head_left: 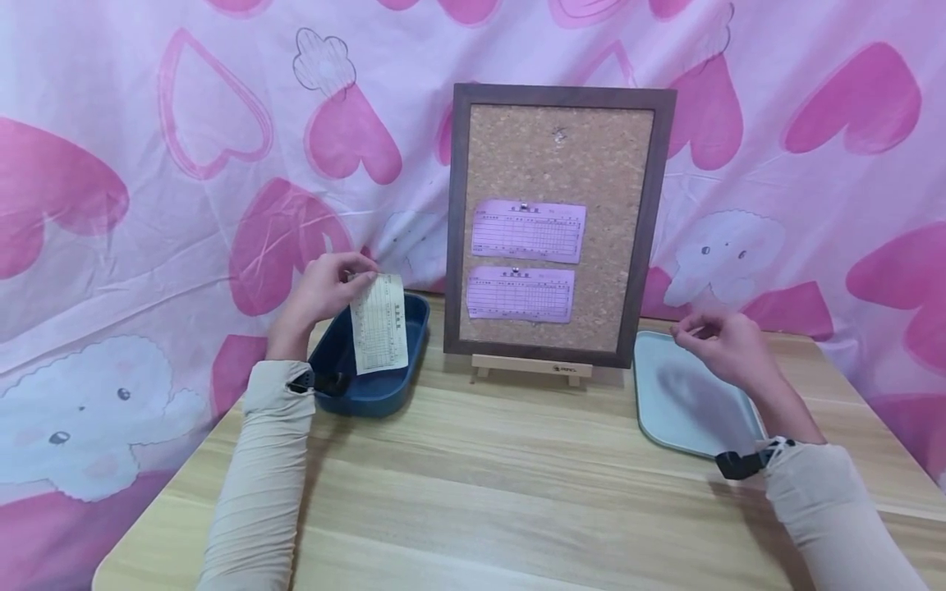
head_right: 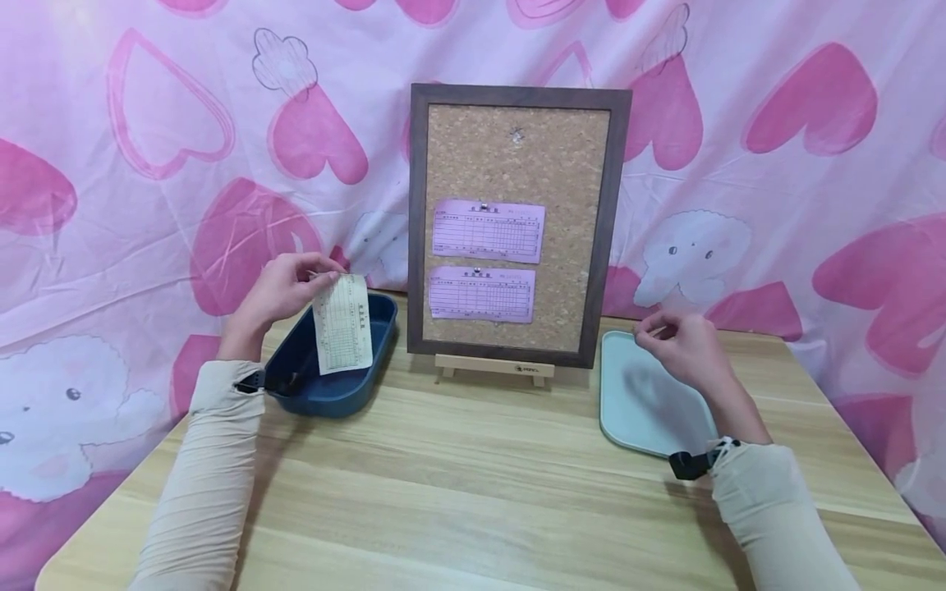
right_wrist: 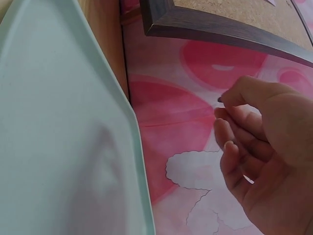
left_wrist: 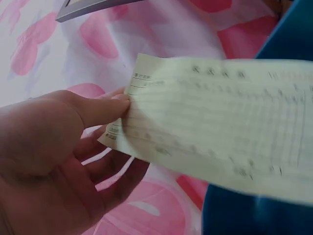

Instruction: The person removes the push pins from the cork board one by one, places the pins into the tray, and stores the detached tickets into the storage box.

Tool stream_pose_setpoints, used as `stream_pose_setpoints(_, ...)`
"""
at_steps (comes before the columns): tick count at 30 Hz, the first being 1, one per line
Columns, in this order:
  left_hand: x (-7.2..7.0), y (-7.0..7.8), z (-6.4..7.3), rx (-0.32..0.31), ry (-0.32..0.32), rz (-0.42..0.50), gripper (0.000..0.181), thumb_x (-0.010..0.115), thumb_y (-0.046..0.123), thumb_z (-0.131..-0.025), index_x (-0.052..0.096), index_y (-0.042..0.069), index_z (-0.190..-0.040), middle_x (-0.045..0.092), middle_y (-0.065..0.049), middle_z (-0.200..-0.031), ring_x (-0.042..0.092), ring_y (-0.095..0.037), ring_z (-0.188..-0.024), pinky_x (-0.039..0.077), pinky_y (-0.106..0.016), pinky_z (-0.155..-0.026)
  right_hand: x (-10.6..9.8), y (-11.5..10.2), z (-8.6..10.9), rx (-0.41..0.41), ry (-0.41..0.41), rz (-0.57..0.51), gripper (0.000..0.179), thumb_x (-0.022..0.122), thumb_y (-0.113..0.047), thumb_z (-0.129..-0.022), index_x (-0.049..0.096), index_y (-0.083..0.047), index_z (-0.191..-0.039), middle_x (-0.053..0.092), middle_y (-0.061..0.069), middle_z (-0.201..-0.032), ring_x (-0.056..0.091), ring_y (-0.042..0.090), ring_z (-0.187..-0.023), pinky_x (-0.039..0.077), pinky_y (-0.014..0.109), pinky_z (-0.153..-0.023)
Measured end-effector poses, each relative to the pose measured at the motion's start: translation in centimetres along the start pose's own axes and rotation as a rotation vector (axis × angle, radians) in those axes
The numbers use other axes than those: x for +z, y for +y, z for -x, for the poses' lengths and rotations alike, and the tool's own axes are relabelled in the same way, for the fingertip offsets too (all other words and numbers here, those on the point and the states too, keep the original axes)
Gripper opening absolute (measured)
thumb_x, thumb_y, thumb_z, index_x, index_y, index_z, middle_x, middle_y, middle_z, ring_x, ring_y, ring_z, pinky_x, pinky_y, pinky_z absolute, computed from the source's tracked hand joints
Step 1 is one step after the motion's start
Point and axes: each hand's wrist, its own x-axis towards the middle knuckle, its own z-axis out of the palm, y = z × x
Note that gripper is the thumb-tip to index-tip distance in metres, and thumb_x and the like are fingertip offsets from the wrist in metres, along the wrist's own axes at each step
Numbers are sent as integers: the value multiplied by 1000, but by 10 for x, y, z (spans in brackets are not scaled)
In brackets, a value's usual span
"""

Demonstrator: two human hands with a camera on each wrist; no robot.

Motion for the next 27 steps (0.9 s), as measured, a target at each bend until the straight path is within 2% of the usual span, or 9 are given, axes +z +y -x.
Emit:
stream_pose_setpoints(7,10,-3,-5,-44,-104,-40,23,67,17,-107,79,5,-123,79,-20,-121,73,-38,-111,56,-54,-103,4,8,-3,-7,-149,3,21,77,-22,-101,80,-4,-112,79,14,-105,66,23,-92,56,24,-69)
stream_pose_setpoints(13,17,-4,-4,-82,-174,-97,24,65,14,-107,77,2,-123,78,-22,-124,72,-41,-119,55,-57,-109,10,13,-4,-38,-229,-7,18,78,-14,-100,80,-1,-112,80,13,-105,64,20,-89,54,24,-70)
stream_pose_setpoints(16,20,-5,-3,-75,-207,-126,23,62,10,-105,77,2,-121,77,-23,-123,69,-40,-117,54,-56,-107,12,17,-4,-50,-259,11,16,79,-14,-99,80,-2,-109,80,11,-101,63,17,-85,52,24,-69)
stream_pose_setpoints(21,24,-7,-3,-46,-263,-143,27,57,2,-100,78,1,-118,77,-23,-116,67,-36,-105,55,-50,-95,15,26,-4,-55,-319,17,16,78,-13,-99,79,-1,-109,79,11,-99,64,15,-83,52,24,-67)
stream_pose_setpoints(27,28,-8,-2,-76,-298,-141,30,56,1,-99,77,0,-120,78,-23,-116,69,-35,-106,57,-48,-95,19,36,-3,-42,-355,20,17,75,-11,-101,77,2,-111,78,12,-101,64,18,-85,52,24,-67)
